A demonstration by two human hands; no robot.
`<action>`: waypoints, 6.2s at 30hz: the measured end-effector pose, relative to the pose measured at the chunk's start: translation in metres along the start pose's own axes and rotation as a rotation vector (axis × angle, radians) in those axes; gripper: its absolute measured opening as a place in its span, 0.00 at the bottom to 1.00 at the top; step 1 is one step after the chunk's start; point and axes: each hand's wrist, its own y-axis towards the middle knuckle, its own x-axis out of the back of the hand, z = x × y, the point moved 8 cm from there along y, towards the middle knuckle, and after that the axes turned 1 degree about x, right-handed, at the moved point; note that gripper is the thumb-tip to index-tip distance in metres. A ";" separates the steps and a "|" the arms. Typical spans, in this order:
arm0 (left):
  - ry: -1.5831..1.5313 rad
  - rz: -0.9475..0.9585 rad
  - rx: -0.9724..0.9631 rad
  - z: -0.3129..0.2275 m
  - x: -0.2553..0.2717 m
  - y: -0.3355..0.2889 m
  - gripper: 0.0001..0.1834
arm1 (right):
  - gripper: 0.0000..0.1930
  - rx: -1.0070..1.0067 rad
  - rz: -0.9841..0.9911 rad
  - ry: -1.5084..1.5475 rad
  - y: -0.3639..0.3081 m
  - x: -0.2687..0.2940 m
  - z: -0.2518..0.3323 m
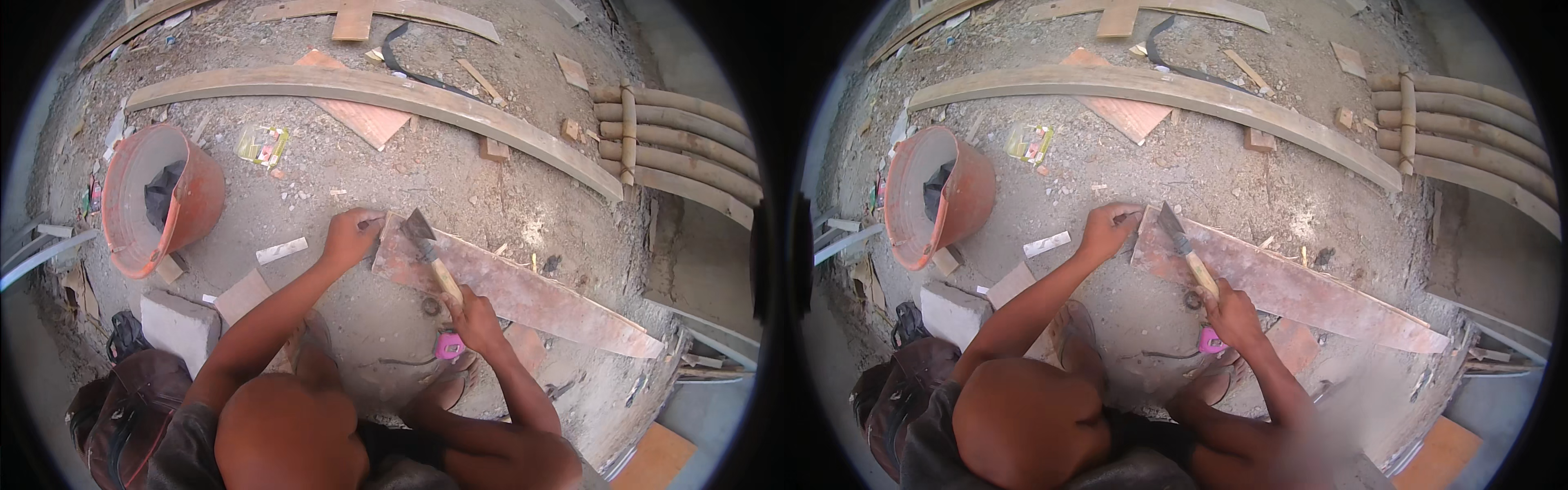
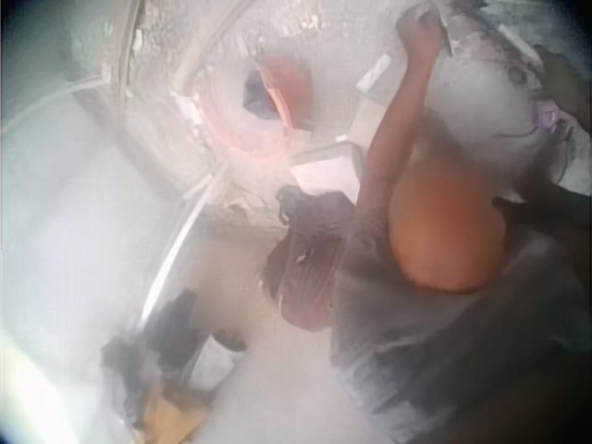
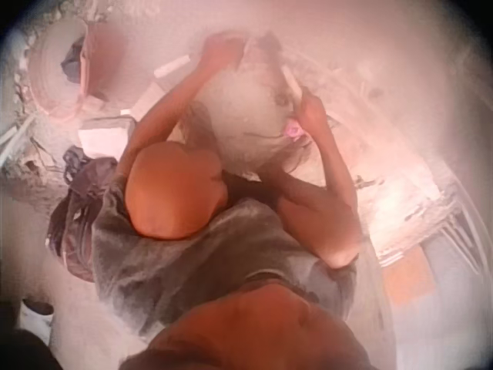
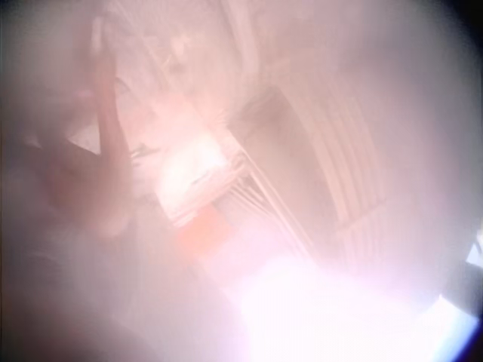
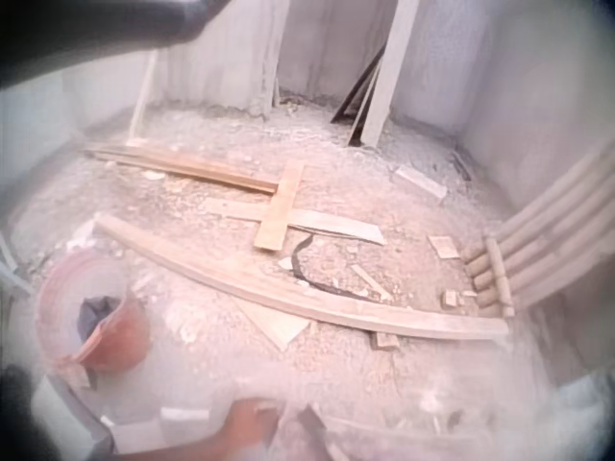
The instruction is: The person uses a hammer to remove nails from a board and a wall, then measures, marks, and prepares a wooden plank using a tape measure and a pencil.
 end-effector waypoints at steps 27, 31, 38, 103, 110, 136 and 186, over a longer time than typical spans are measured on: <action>0.835 0.397 -0.623 -0.131 -0.077 -0.046 0.57 | 0.26 0.016 -0.026 0.167 -0.133 -0.059 -0.095; 0.904 0.410 -0.633 -0.086 -0.004 -0.030 0.60 | 0.26 -0.015 0.053 0.182 -0.163 -0.062 -0.113; 1.159 0.313 -0.389 -0.033 0.151 -0.011 0.64 | 0.24 -0.122 -0.171 0.017 -0.248 -0.031 -0.195; 1.026 0.458 -0.424 -0.048 0.052 -0.041 0.65 | 0.62 -0.227 0.122 -0.828 -0.116 0.158 -0.292; 1.037 0.435 -0.441 -0.046 0.049 -0.041 0.64 | 0.61 -0.237 0.097 -0.850 -0.117 0.152 -0.301; 1.039 0.445 -0.458 -0.047 0.048 -0.043 0.64 | 0.66 -0.263 0.005 -0.826 -0.123 0.141 -0.313; -0.162 -0.319 -0.163 -0.012 0.071 -0.066 0.06 | 0.35 -0.552 -0.654 0.535 -0.340 -0.083 -0.349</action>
